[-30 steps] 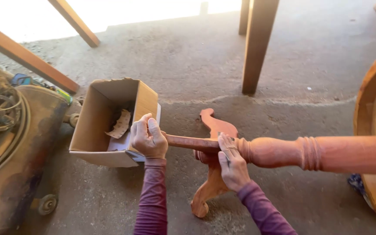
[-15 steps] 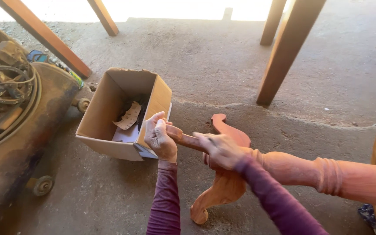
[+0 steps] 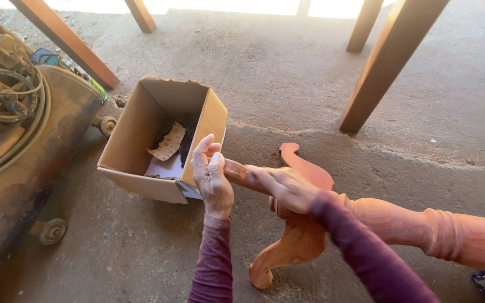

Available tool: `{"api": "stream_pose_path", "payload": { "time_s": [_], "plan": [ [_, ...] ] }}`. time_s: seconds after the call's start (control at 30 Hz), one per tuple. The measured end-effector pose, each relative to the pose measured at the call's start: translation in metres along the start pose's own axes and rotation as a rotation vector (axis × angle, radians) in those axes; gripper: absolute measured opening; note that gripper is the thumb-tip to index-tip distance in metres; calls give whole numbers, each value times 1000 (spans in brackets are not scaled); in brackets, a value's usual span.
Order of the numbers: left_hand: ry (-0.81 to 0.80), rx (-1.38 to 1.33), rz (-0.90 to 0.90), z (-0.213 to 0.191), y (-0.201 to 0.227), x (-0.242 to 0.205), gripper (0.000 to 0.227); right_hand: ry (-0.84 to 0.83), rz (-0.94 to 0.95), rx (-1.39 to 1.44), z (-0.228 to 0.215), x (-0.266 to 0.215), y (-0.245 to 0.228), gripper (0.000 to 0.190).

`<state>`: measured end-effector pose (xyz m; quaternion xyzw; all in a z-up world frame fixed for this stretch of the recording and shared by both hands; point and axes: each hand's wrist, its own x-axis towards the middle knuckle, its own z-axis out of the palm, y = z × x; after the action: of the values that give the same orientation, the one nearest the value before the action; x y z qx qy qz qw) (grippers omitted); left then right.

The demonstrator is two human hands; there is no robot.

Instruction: The person sands a wooden table leg by hand using sandpaper.

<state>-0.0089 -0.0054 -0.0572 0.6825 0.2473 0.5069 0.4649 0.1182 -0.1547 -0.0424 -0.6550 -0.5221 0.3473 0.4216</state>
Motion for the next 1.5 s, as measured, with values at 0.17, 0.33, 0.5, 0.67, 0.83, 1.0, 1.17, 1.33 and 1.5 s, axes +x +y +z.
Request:
{"api": "stream_pose_path", "payload": {
  "time_s": [0.17, 0.33, 0.5, 0.67, 0.83, 1.0, 1.17, 1.33, 1.5],
  "plan": [
    [-28, -148, -134, 1, 11, -1, 40, 23, 126, 7, -22, -49, 75, 56],
    [-25, -157, -156, 2, 3, -1, 39, -185, 449, 235, -15, 2, -30, 60],
    [-60, -93, -65, -2, 2, -4, 38, -148, 416, 36, -13, 7, -14, 66],
    [-55, -105, -88, -2, 4, 0, 39, -145, 385, 262, -43, -64, 71, 66],
    [-48, -8, -15, 0, 6, 3, 36, -53, 343, 72, -25, -40, 65, 61],
    [-44, 49, 65, -2, 2, -1, 36, 240, 79, -203, 9, -45, 22, 52],
    [-17, 62, 90, 0, 0, -1, 34, 497, 120, -293, 11, -98, 68, 47],
    [9, 87, 100, 0, 3, -1, 30, 510, 369, -91, 14, -72, 42, 43],
    [-13, 30, 35, -3, -3, 1, 30, 522, -39, -172, 20, -73, 37, 38]
  ]
}}
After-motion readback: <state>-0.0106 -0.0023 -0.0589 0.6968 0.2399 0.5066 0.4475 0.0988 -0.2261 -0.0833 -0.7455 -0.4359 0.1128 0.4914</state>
